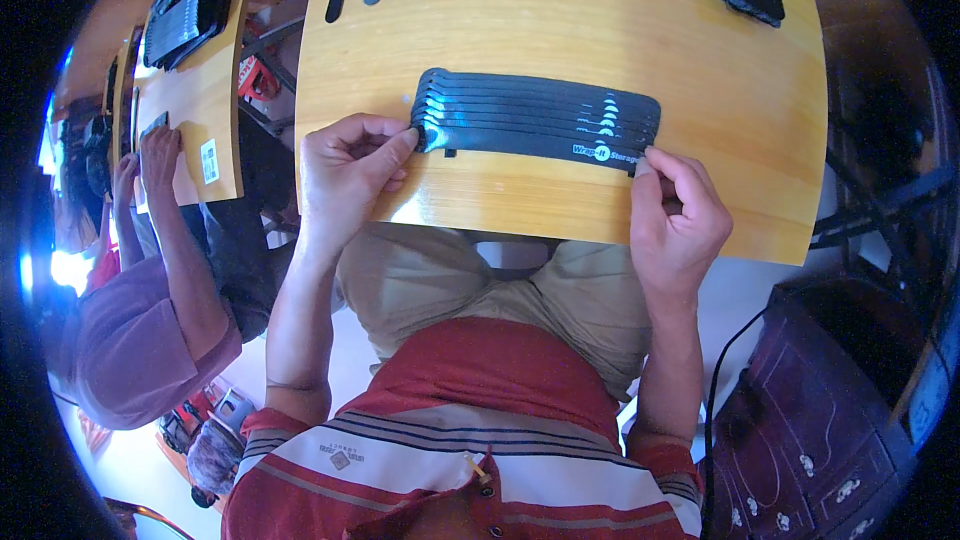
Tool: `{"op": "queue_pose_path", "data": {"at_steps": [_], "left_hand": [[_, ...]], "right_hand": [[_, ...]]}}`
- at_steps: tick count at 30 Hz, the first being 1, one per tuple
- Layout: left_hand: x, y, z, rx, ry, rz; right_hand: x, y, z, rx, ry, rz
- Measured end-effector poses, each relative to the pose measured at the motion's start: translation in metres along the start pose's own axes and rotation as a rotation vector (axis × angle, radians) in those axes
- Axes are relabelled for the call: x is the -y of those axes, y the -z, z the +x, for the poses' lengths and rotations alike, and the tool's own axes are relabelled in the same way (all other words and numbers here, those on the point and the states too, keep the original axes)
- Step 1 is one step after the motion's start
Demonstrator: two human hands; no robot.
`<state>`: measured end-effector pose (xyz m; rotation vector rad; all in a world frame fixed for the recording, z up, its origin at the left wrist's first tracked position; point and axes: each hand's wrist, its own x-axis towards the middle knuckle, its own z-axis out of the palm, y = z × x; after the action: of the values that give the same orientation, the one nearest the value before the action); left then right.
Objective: Assembling black textile straps by attaching small plastic components at a workbench.
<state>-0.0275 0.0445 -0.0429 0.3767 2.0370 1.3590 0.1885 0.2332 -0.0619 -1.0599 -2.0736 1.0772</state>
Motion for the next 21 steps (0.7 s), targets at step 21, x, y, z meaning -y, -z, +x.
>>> {"op": "queue_pose_path", "data": {"at_steps": [21], "left_hand": [[0.0023, -0.0012, 0.0003, -0.029, -0.001, 0.0]], "right_hand": [[-0.0065, -0.0034, 0.0015, -0.053, 0.04, 0.061]]}}
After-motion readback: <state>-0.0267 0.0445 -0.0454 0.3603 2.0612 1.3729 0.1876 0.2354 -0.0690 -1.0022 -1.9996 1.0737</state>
